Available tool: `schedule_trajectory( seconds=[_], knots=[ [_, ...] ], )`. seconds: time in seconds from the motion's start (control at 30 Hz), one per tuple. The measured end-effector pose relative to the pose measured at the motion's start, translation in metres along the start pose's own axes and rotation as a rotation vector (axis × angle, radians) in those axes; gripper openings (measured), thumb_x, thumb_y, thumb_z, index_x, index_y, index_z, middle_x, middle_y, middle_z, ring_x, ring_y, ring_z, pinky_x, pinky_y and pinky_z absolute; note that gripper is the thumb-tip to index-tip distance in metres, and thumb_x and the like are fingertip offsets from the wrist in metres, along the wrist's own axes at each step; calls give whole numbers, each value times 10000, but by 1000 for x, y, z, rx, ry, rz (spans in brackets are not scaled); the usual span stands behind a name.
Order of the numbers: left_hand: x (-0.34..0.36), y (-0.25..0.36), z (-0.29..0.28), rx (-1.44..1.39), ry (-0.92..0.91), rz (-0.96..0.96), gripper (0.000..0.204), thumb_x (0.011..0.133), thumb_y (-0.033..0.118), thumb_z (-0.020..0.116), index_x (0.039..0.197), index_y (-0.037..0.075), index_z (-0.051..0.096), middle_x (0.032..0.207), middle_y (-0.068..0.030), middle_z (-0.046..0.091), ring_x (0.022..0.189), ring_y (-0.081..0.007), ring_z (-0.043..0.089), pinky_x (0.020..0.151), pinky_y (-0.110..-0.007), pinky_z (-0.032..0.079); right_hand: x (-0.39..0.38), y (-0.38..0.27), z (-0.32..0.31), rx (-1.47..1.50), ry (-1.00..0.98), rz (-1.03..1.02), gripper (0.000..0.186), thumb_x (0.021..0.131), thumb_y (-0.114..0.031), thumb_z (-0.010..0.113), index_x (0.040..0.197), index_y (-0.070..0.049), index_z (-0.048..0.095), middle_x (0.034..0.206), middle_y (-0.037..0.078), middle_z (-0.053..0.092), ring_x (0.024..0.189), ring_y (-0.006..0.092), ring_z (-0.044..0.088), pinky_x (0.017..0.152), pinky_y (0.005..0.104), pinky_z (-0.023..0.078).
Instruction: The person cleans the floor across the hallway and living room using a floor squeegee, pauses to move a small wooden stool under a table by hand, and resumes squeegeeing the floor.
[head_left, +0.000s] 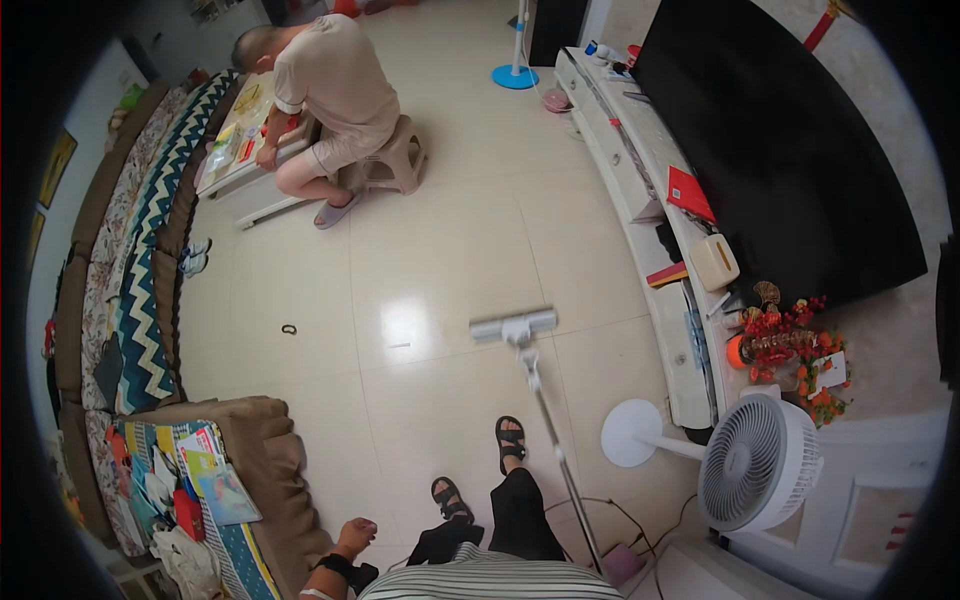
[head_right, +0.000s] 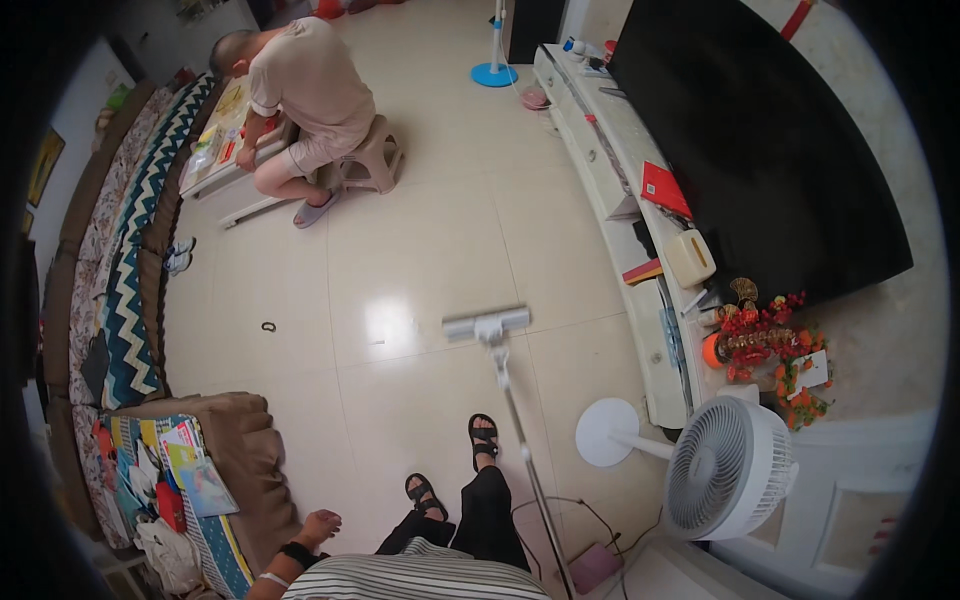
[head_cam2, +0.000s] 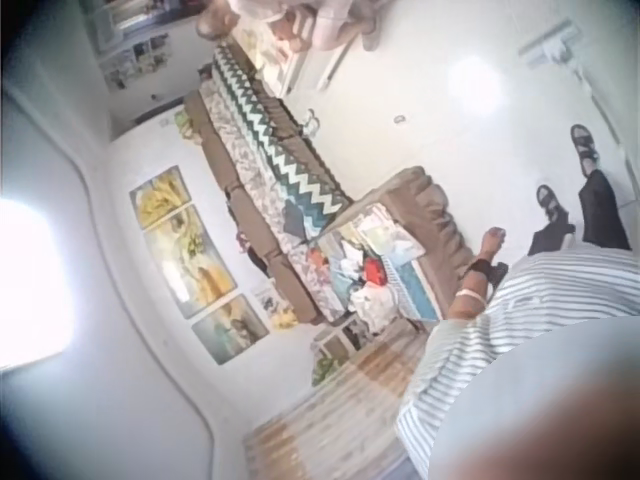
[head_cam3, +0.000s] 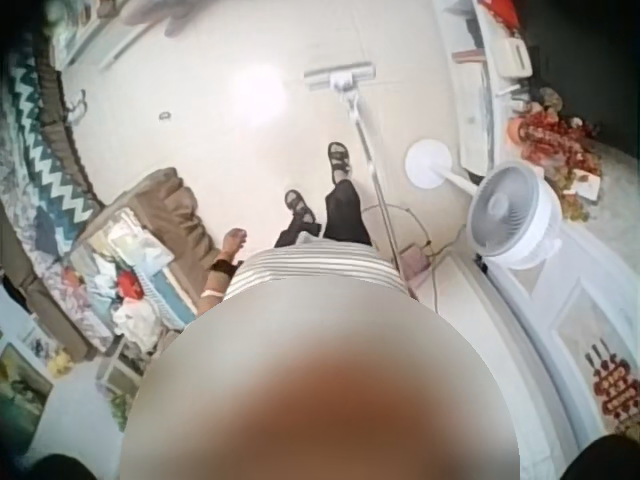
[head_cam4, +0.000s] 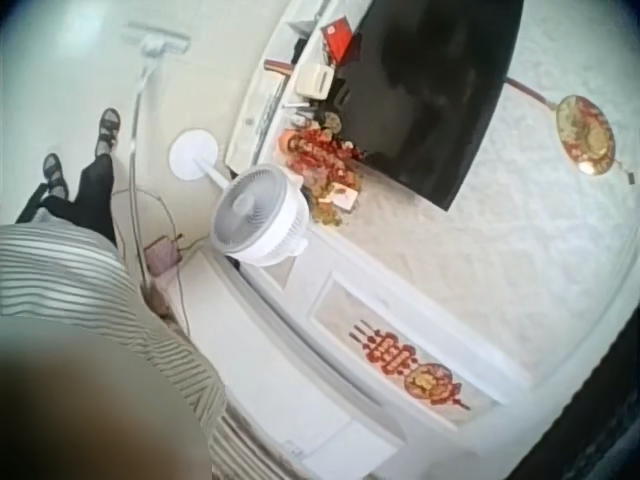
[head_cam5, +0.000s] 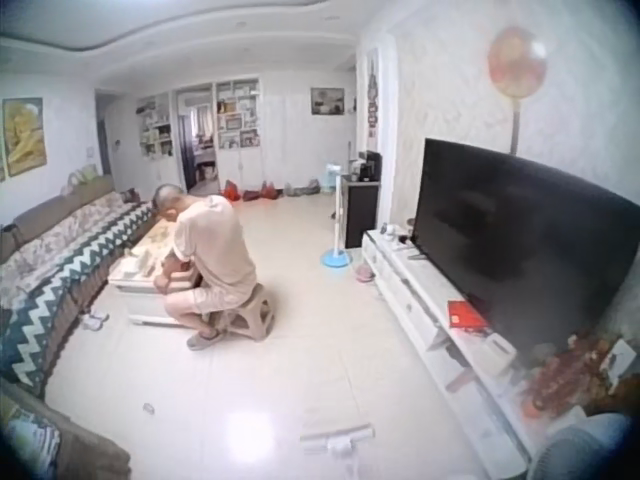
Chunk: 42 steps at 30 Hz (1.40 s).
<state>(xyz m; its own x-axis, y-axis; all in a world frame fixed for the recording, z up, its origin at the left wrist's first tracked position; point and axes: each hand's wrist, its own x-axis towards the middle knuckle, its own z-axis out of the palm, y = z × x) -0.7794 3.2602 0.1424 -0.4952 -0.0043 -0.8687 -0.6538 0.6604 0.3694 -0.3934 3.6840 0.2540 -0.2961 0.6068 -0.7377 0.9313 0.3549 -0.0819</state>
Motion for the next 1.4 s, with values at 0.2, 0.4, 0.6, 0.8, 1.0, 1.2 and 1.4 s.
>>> schedule_trajectory(
  seconds=[0.2, 0.4, 0.6, 0.8, 1.0, 1.2, 1.4],
  knots=[
    [12, -12, -22, -84, 46, -11, 171, 751, 169, 543, 812, 16, 588, 680, -54, 589, 593, -131, 563, 512, -249, 452, -6, 25, 12, -76, -119, 76, 307, 687, -304, 565, 856, -61, 484, 859, 181, 512, 775, 356, 517, 668, 423, 424],
    [-21, -25, -14, -241, 121, -65, 163, 760, 163, 542, 817, 16, 583, 686, -49, 586, 599, -132, 562, 507, -247, 448, 136, -156, -6, -21, -3, -283, 371, 762, -352, 493, 939, -25, 498, 852, 240, 563, 772, 424, 540, 701, 485, 432],
    [-35, -32, -9, -196, 119, 3, 164, 766, 158, 547, 832, 13, 585, 694, -55, 585, 621, -133, 563, 540, -256, 452, 230, -346, -6, 180, 17, -341, 334, 681, -170, 560, 940, 13, 457, 718, 234, 572, 727, 393, 569, 623, 429, 467],
    [-31, -59, -22, -185, 108, -6, 171, 759, 163, 533, 837, 18, 582, 688, -53, 582, 610, -128, 556, 533, -245, 444, 137, -143, 50, 36, -103, -386, 311, 709, -176, 519, 969, -22, 447, 827, 265, 547, 807, 427, 527, 710, 495, 419],
    [-10, -82, -38, -91, 103, 46, 197, 731, 185, 545, 825, 17, 586, 657, -61, 580, 589, -127, 546, 540, -251, 439, -20, 106, -4, -410, -109, 138, 309, 728, -222, 493, 986, -56, 536, 916, 171, 566, 842, 343, 542, 736, 431, 425],
    [-5, -85, -39, -61, 80, 74, 150, 756, 149, 525, 817, 20, 571, 717, -48, 575, 624, -128, 549, 546, -247, 448, 18, 62, -85, -574, 31, 76, 342, 765, -296, 473, 1010, -65, 531, 964, 168, 556, 888, 345, 525, 785, 428, 407],
    [-27, -126, -21, -303, 189, 29, 169, 733, 166, 550, 783, 9, 586, 639, -52, 578, 563, -122, 543, 525, -246, 442, 131, -165, -70, -437, 89, -419, 189, 640, -126, 542, 806, -37, 558, 777, 214, 576, 778, 365, 555, 679, 437, 447]
  ],
)
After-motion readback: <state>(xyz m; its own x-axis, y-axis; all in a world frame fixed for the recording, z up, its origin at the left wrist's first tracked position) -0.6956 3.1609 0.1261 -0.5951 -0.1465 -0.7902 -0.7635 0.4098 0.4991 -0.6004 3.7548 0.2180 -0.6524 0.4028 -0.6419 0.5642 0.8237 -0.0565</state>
